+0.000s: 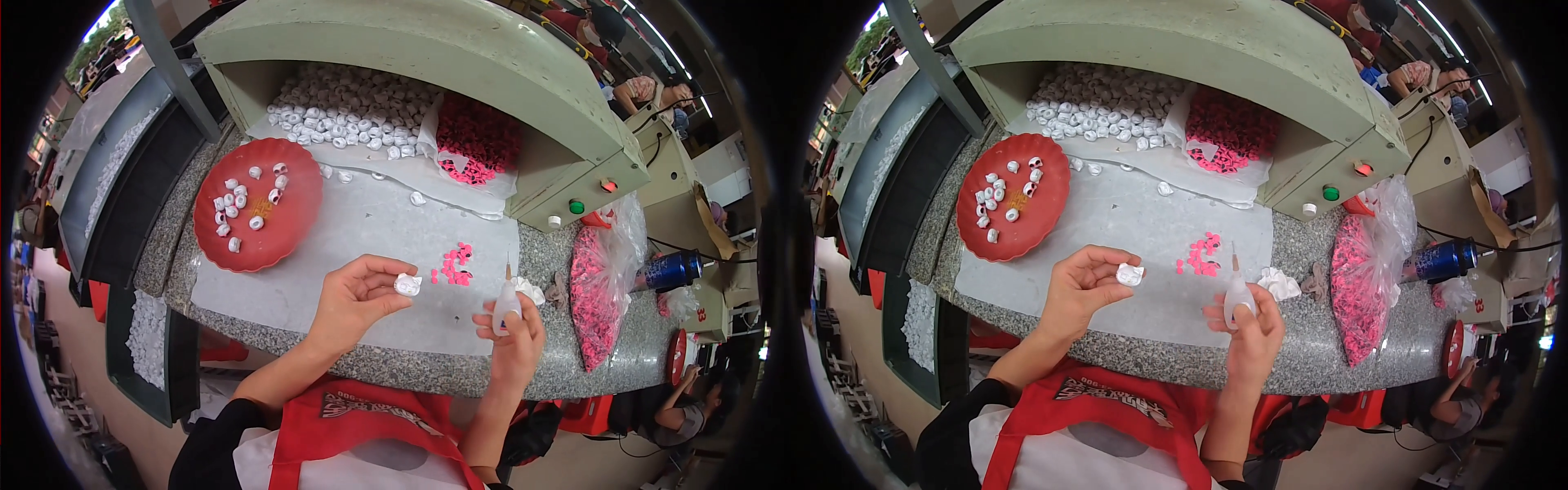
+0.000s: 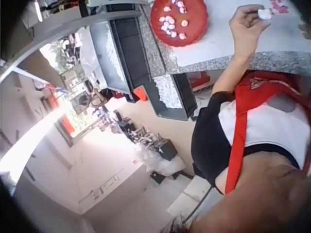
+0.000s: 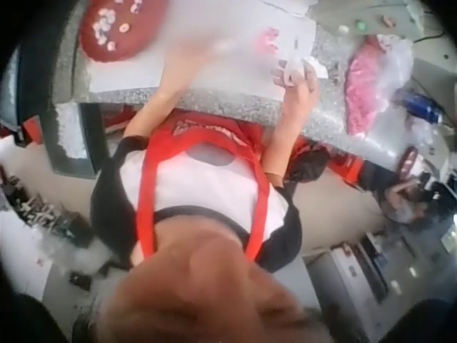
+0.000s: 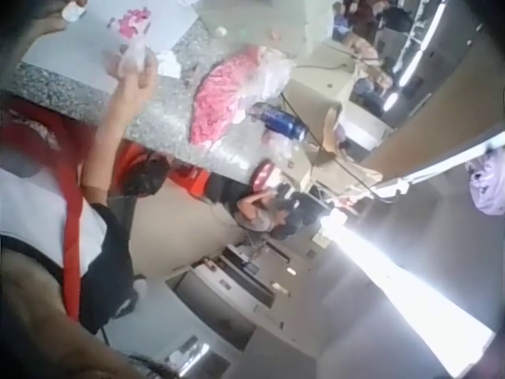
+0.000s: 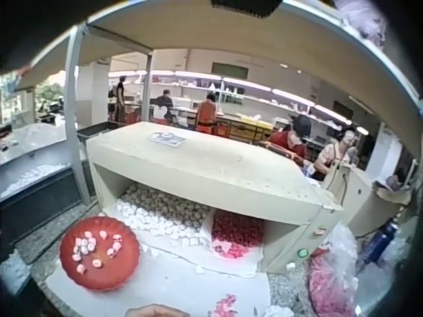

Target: Applying adhesive to small white plastic components and joining them to assemble Hello Kitty figures.

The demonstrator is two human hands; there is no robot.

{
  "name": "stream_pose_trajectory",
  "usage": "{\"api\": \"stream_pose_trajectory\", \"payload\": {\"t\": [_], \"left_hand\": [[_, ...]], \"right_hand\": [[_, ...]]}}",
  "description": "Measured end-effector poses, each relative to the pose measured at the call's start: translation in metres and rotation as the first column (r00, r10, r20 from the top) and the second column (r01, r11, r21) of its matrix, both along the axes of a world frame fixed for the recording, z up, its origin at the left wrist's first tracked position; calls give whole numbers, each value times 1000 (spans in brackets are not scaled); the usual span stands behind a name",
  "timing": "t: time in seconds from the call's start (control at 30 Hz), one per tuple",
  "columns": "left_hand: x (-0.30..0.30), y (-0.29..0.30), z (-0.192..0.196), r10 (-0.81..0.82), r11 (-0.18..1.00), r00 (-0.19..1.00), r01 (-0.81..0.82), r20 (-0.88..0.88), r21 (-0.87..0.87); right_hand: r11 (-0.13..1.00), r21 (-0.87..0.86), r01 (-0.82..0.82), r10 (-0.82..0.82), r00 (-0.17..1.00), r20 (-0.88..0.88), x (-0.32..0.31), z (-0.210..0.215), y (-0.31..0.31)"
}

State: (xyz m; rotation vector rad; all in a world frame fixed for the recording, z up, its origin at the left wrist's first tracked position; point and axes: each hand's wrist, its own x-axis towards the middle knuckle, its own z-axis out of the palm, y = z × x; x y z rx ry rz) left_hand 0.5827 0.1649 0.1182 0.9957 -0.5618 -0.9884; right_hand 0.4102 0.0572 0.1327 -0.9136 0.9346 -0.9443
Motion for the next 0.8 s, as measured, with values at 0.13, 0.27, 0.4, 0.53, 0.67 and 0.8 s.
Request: {"api": "stream_pose_trajectory", "payload": {"t": [0.13,0.27,0.4,0.53,0.67,0.8], "left_hand": [[-10,-5,-4,-119,991,992,121,-44,55],[-9,0,-5,-87,995,996,88,-26,43],[-14,-3,-3,-90,993,994,95,-62,76],[-14,-5,-5,-96,994,994,99,-58,54],[-11,-5,-5,-85,994,996,87,-24,74],[-15,-3,-6,-28,998,1000,27,12,59]], "right_hand": [[998,-53,-28,27,1000,-15,-2,-90,-56],[879,-298,-372,40,679,-733,8,-94,-82],[639,-436,-633,-167,440,-882,16,-92,-85],[587,-348,-731,-128,340,-932,22,-80,-82],[597,-441,-670,-33,529,-848,17,-69,-72],[863,-183,-471,397,856,-331,23,-2,-16]]}}
